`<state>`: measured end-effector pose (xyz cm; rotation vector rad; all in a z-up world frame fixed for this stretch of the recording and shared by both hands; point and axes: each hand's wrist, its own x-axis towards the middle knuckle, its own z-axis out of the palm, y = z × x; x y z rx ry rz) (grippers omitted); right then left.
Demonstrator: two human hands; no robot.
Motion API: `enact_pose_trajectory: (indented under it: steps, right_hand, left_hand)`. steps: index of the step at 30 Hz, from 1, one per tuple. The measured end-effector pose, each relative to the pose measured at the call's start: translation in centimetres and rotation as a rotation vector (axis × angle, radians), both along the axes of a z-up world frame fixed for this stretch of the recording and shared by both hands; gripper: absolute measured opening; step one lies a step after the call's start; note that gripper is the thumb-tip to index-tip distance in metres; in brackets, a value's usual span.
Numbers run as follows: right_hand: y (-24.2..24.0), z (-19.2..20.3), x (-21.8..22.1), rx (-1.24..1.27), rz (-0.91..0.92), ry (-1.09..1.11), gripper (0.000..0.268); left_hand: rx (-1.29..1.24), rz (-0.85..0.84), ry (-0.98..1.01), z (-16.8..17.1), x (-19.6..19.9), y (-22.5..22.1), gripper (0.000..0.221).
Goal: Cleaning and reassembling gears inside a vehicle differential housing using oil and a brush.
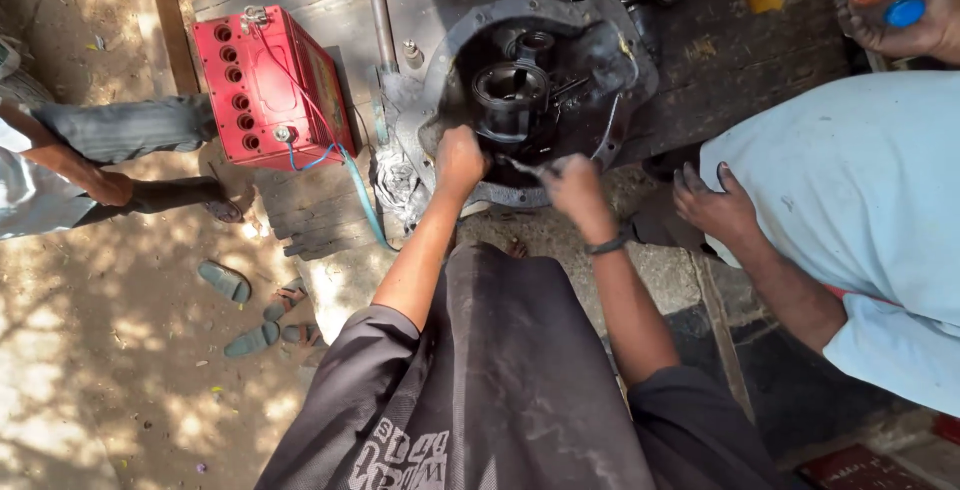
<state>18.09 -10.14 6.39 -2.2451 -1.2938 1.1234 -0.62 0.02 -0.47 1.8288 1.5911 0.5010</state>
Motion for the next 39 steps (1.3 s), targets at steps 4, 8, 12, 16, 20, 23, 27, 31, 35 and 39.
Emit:
enact_pose_trajectory:
  steps: [4,8,12,16,20,23,27,31,35,39]
  right_hand:
    - [-2.8,-3.1,-1.9,0.449,0.303,-0.237,0.028]
    - [-1.9,4.0,-1.7,0.316,0.044,-0.154,0.03]
    - [-0.8,-1.1,-2.2,0.233,0.144,-0.186,0.028]
    - [-0.9,2.1,-0.9,0.232,0.119,-0.118,0.027]
    - [-0.3,-0.7,-2.3,0.542,0.163,-0.348,0.027]
    - [-1.8,0.9,-3.0,0.472,0.179,-0.378,0.026]
    - [-0.5,1.6,-2.1,0.334,0.062,-0.189,0.024]
    - [0.7,0.3,-0.4,0.101,0.077,-0.044,0.028]
    - [1.1,0.8,0.4,0.091,0.1,-0.127,0.025]
    - [0.5,-0.1,-0.2,0.053,0.16,-0.053,0.029]
  left_hand:
    - [0.035,-0.054,-0.011,-0.5,-0.2,0.1,0.015]
    - [0.203,-0.001,-0.087,-2.7,0.0,0.4,0.014]
    - [0.13,-0.074,-0.143,-0.5,-0.3,0.3,0.013]
    - [0.086,-0.034,-0.011,-2.2,0.1,0.3,0.013]
    - [-0.021,-0.007,0.002,0.1,0.1,0.7,0.015]
    - [-0.011,-0.043,0.055,-0.1,0.0,0.7,0.021]
    - [-0.036,-0.06,0.055,0.2,-0.1,0.9,0.02]
    - [-0.042,-0.008,0.049,0.5,0.1,0.9,0.02]
    - [-0.095,-0.035,0.04,2.7,0.0,0.6,0.025]
    - [-0.138,-0.053,0.039,2.2,-0.2,0.7,0.022]
